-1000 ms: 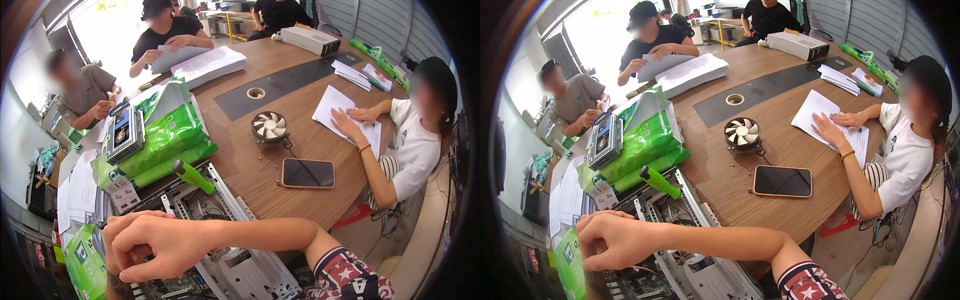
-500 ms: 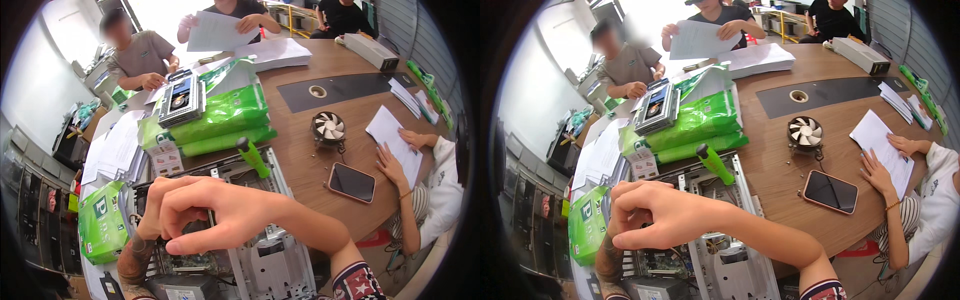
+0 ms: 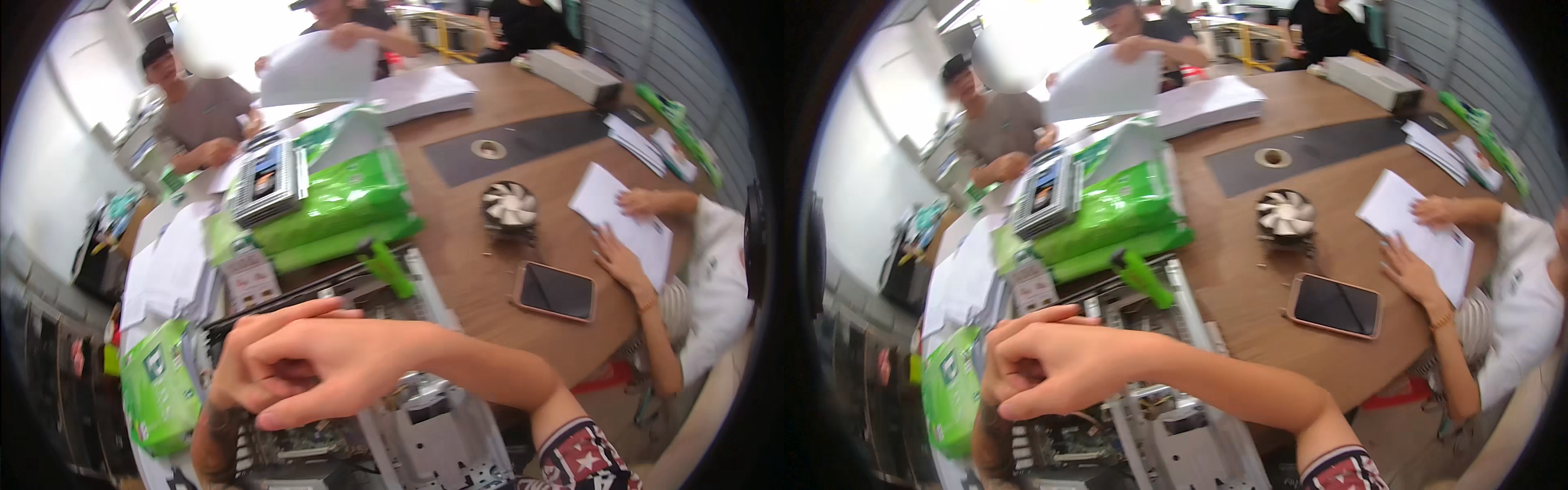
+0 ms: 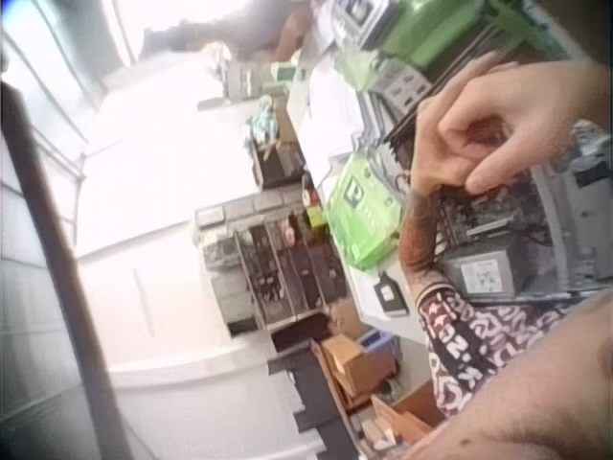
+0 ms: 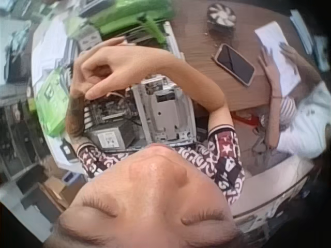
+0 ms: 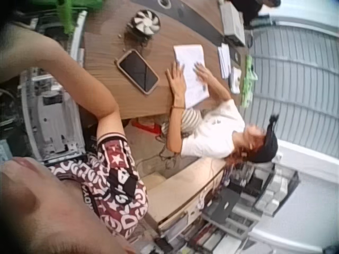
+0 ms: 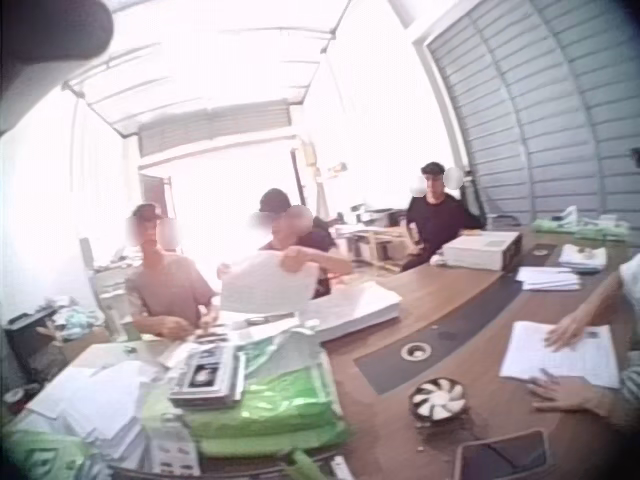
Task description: The person uses a screwdriver to remove screws from the internal chassis of an open desktop computer case while sitting at a table with other people.
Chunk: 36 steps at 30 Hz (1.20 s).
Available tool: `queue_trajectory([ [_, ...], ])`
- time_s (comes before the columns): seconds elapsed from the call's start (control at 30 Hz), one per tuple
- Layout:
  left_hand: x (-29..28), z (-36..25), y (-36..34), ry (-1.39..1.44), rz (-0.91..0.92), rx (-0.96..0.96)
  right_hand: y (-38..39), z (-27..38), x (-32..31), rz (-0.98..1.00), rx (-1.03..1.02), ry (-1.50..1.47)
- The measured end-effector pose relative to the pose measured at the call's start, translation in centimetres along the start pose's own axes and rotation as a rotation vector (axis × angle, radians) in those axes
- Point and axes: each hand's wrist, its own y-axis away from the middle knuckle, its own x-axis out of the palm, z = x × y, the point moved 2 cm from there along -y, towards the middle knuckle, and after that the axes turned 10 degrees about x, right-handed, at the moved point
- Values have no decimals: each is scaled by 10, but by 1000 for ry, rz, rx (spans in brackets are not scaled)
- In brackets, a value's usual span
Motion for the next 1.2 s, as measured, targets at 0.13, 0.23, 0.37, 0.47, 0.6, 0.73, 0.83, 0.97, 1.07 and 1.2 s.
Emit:
queue_trajectory([
  [0.13,13,30,4,45,-63,38,-3,-11,-6,-55,27,-9],
  [0.23,18,31,38,-123,-373,-2,-2,-6,1,-71,92,-10],
  [0.37,32,3,23,-367,-529,-106,-3,-5,-3,-84,125,100],
  [0.47,17,-2,12,-363,-352,-121,0,-5,-6,-64,179,39],
  [0.6,3,3,18,-300,-196,20,-3,-4,-3,14,234,2],
  [0.73,-10,7,36,-316,-187,28,-3,5,-3,14,281,-82],
  [0.83,-7,7,43,-402,-319,-87,-4,0,-3,0,242,-45],
  [0.97,10,9,30,-354,-347,-57,-2,-6,-2,-39,187,91],
  [1.07,13,12,25,-283,-373,-25,-3,-2,5,132,128,-151],
  [1.2,10,16,25,-127,-478,12,-11,-6,5,-62,-204,-154],
])
